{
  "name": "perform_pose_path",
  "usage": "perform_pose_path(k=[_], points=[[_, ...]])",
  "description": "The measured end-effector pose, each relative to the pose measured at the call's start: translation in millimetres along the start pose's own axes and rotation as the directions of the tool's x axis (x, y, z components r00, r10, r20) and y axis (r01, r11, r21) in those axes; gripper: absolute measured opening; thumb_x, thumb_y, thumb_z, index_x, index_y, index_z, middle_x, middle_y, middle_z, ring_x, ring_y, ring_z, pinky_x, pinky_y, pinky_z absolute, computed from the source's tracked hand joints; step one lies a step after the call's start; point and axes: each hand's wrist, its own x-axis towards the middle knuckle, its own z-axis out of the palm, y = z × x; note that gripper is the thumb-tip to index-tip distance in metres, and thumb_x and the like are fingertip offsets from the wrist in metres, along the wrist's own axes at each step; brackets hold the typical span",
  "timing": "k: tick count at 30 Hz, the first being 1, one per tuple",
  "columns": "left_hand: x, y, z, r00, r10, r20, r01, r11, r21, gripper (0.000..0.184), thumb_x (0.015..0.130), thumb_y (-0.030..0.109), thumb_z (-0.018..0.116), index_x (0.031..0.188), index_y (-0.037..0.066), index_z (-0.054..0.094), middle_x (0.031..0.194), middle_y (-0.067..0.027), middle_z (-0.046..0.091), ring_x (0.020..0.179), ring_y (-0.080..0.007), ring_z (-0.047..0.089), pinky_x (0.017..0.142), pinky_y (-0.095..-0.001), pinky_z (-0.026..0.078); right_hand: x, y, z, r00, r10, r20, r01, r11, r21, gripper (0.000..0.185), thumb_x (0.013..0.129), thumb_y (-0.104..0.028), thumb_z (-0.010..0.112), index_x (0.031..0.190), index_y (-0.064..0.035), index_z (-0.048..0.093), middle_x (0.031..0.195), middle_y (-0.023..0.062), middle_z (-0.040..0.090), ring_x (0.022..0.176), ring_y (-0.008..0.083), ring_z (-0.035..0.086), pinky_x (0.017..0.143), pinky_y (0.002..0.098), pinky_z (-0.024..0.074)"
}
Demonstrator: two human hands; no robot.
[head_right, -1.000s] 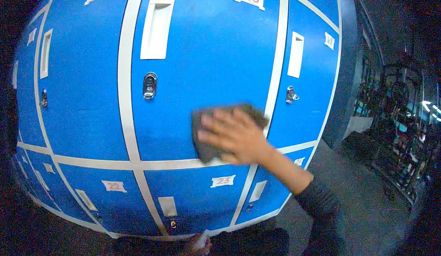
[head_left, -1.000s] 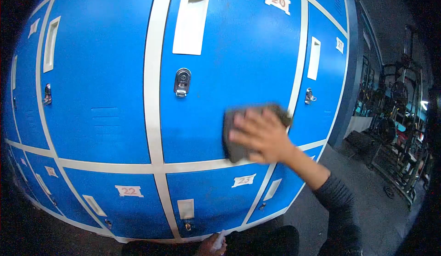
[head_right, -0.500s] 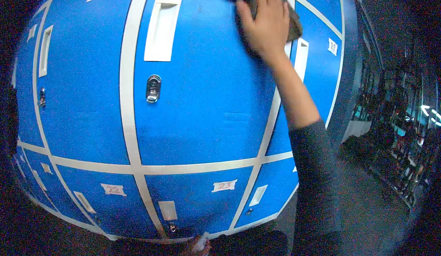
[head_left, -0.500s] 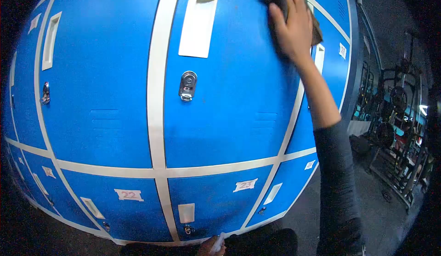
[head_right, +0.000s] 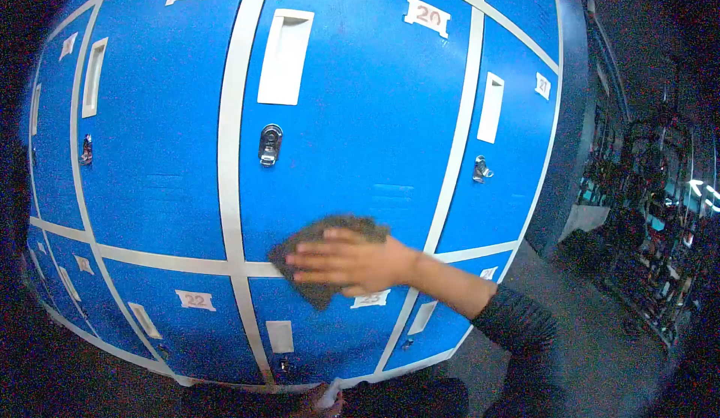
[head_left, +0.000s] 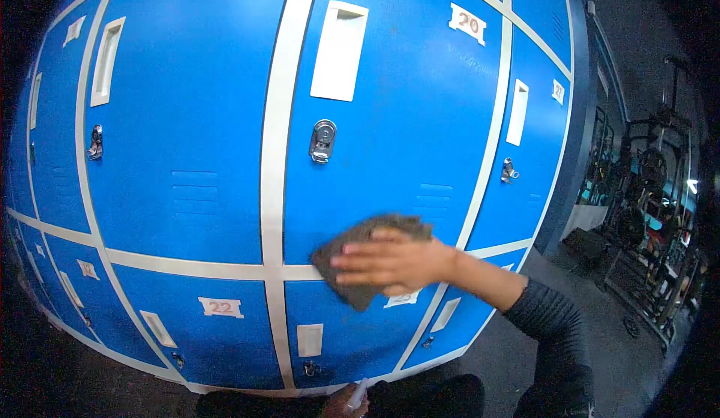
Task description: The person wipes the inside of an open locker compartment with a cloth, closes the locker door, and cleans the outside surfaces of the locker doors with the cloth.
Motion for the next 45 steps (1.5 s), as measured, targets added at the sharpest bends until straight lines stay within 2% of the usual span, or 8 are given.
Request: perform_pose_path(k=[5, 16, 20, 23, 26, 29, 33, 45], points=[[3.0, -29.0, -32.2, 0.911, -0.411, -0.02, 0.406, 0.907, -0.11, 0.046, 0.093, 0.049, 0.049, 0.112, 0.007, 0.052, 0.064, -0.0021, 0.048, 0.051, -0.0136, 0.047, 0.049, -0.0287, 0.042, 25.6, 84.9, -75.9, 0.863, 0.341, -0.373, -0.409, 0.905, -0.12, 0.072, 0.072, -0.035, 0.06, 0.141, -0.0237, 0.043, 0.151, 0.0087, 0.033, 0.14, 0.0302, 0.029, 0.111, 0.055, 0.0215], [1.6, -65.7, -53.8, 0.995, -0.036, 0.091, 0.035, 0.999, 0.016, 0.048, 0.094, 0.029, 0.053, 0.136, 0.009, 0.039, 0.073, -0.0022, 0.051, 0.057, -0.0139, 0.051, 0.055, -0.029, 0.044, 56.3, 186.7, -130.0, 0.41, 0.506, -0.759, -0.853, 0.507, -0.122, 0.064, 0.088, -0.039, 0.051, 0.143, -0.0101, 0.036, 0.149, 0.0175, 0.031, 0.138, 0.0372, 0.028, 0.114, 0.0463, 0.0188], [2.1, -44.7, -40.2, 0.98, 0.085, 0.177, -0.065, 0.991, -0.117, 0.043, 0.093, 0.022, 0.055, 0.133, 0.01, 0.043, 0.076, -0.0027, 0.053, 0.059, -0.0156, 0.053, 0.056, -0.0296, 0.045, 53.4, 123.1, -80.0, 0.568, 0.443, -0.693, -0.721, 0.674, -0.161, 0.069, 0.082, -0.043, 0.057, 0.144, -0.0174, 0.038, 0.151, 0.0149, 0.03, 0.139, 0.0326, 0.029, 0.112, 0.0524, 0.0182], [-4.0, 10.8, 0.5, 0.994, 0.102, -0.04, -0.043, 0.698, 0.715, 0.041, 0.093, 0.023, 0.058, 0.129, 0.007, 0.046, 0.076, -0.0036, 0.053, 0.056, -0.0164, 0.052, 0.055, -0.029, 0.045, 43.2, 43.7, -48.0, 0.731, 0.539, -0.418, -0.618, 0.783, -0.072, 0.08, 0.075, -0.04, 0.062, 0.146, -0.0178, 0.034, 0.154, 0.0144, 0.023, 0.143, 0.0324, 0.021, 0.113, 0.0541, 0.0122], [-6.3, -37.7, -12.5, 0.965, 0.2, -0.172, -0.129, 0.926, 0.355, 0.031, 0.095, 0.028, 0.056, 0.118, 0.007, 0.051, 0.069, -0.0047, 0.051, 0.052, -0.016, 0.051, 0.053, -0.0288, 0.045, 15.3, -23.3, 7.7, 0.947, 0.318, -0.048, -0.321, 0.945, -0.058, 0.082, 0.074, -0.044, 0.059, 0.148, -0.0223, 0.032, 0.155, 0.0082, 0.024, 0.144, 0.0277, 0.02, 0.113, 0.0555, 0.0074], [0.1, -21.7, -22.9, 0.968, -0.232, -0.099, 0.241, 0.965, 0.098, 0.026, 0.099, 0.034, 0.048, 0.099, 0.008, 0.054, 0.061, -0.0041, 0.048, 0.049, -0.016, 0.051, 0.051, -0.0288, 0.044, -9.1, -51.8, 28.8, 0.983, -0.104, 0.153, 0.121, 0.987, -0.106, 0.074, 0.082, -0.039, 0.054, 0.149, -0.0248, 0.027, 0.156, 0.0013, 0.024, 0.144, 0.0218, 0.021, 0.115, 0.0507, 0.0084], [-0.7, 45.3, 30.7, 0.971, -0.177, -0.158, 0.197, 0.973, 0.121, 0.039, 0.101, 0.042, 0.037, 0.081, 0.011, 0.05, 0.053, -0.0017, 0.044, 0.046, -0.0155, 0.049, 0.05, -0.0293, 0.043, 0.5, -0.3, 0.4, 0.985, -0.1, 0.143, 0.095, 0.995, 0.042, 0.072, 0.082, -0.041, 0.053, 0.148, -0.0247, 0.03, 0.154, 0.0054, 0.027, 0.142, 0.0258, 0.024, 0.112, 0.0519, 0.0176], [1.3, 3.3, -5.8, 0.993, -0.03, -0.116, 0.07, 0.931, 0.359, 0.038, 0.101, 0.041, 0.038, 0.088, 0.009, 0.054, 0.06, -0.0039, 0.048, 0.049, -0.0162, 0.049, 0.051, -0.0302, 0.043, 34.3, 216.4, -146.0, 0.419, 0.514, -0.749, -0.839, 0.535, -0.103, 0.061, 0.088, -0.036, 0.053, 0.142, -0.0115, 0.04, 0.147, 0.0174, 0.035, 0.135, 0.0378, 0.033, 0.112, 0.0456, 0.0239]])
